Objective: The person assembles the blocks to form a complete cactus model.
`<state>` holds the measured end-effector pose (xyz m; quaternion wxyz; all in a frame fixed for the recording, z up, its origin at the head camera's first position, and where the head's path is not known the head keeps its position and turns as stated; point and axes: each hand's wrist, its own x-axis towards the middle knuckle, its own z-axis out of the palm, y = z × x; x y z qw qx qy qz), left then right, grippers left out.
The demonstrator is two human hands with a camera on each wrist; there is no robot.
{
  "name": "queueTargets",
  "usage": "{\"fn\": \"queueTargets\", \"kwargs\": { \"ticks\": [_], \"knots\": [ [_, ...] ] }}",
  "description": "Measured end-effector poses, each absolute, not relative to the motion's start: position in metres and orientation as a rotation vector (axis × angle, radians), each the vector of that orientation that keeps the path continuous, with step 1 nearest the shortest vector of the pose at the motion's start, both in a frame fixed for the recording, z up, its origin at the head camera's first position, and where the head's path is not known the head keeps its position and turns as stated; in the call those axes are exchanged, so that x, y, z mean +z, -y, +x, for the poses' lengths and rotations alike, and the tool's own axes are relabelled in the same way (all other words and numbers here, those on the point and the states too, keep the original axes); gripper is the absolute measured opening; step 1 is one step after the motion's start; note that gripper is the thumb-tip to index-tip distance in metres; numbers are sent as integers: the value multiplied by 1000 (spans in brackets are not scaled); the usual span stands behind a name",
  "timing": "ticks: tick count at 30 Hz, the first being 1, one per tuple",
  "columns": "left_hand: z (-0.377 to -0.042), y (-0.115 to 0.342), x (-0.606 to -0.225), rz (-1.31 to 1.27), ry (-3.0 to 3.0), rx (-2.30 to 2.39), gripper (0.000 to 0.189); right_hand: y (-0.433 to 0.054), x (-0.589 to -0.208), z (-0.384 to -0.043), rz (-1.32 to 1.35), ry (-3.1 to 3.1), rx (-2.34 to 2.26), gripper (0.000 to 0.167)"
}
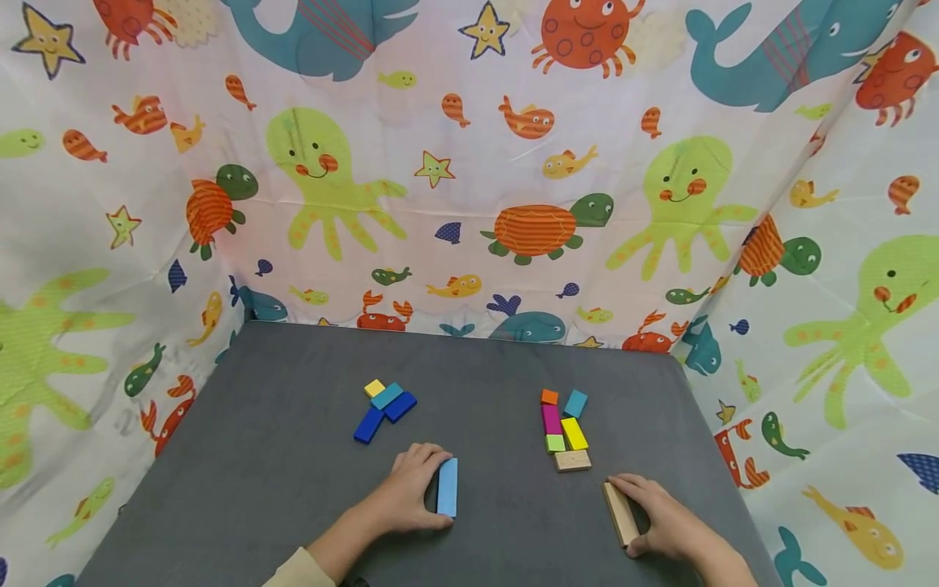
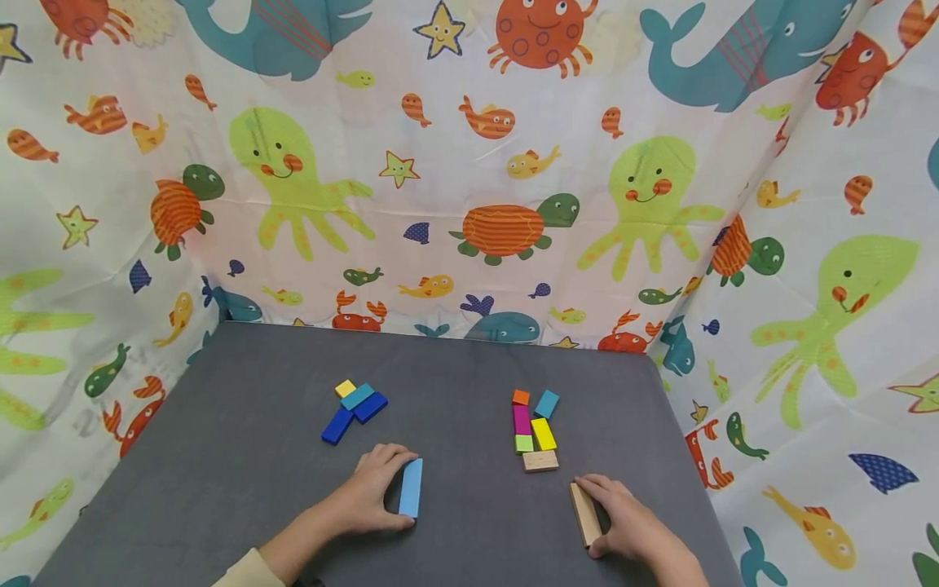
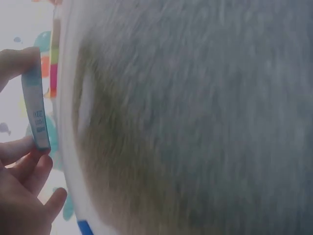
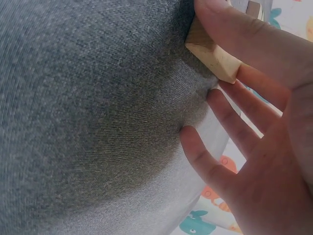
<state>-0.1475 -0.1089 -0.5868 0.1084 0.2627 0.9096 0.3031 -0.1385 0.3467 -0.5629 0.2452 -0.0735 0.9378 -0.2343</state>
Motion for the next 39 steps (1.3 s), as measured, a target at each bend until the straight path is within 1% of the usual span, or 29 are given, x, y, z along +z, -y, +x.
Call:
{"fn": "queueTargets", "kwargs": {
  "ticks": [4,13,22,28,31,37,39],
  "knots": [
    [-145,95,-588,802,-2688,845,94,-347,-563,-138,-188,-2559,-626,100],
    [-138,72,-590,784,-2695,697,94,-349,-566,-138,-218,-2554,-636,101],
    [-132,64,-600,828,-2729,611,92,-357,-571,-139,-272,-2560,-618,103],
    [-132,62,-608,825,-2740,583,93,-352,-564,-135,-250,-2566,-657,101],
    [-131,61,-610,806,-2738,570,98,-350,-563,-133,-250,-2592,-635,99],
    [-128,67,-612,754,-2704,582,119,-345,-562,-132,-299,-2711,-596,99],
    [-127,71,-612,735,-2691,609,121,-341,-559,-132,-327,-2762,-588,100]
  ]
}}
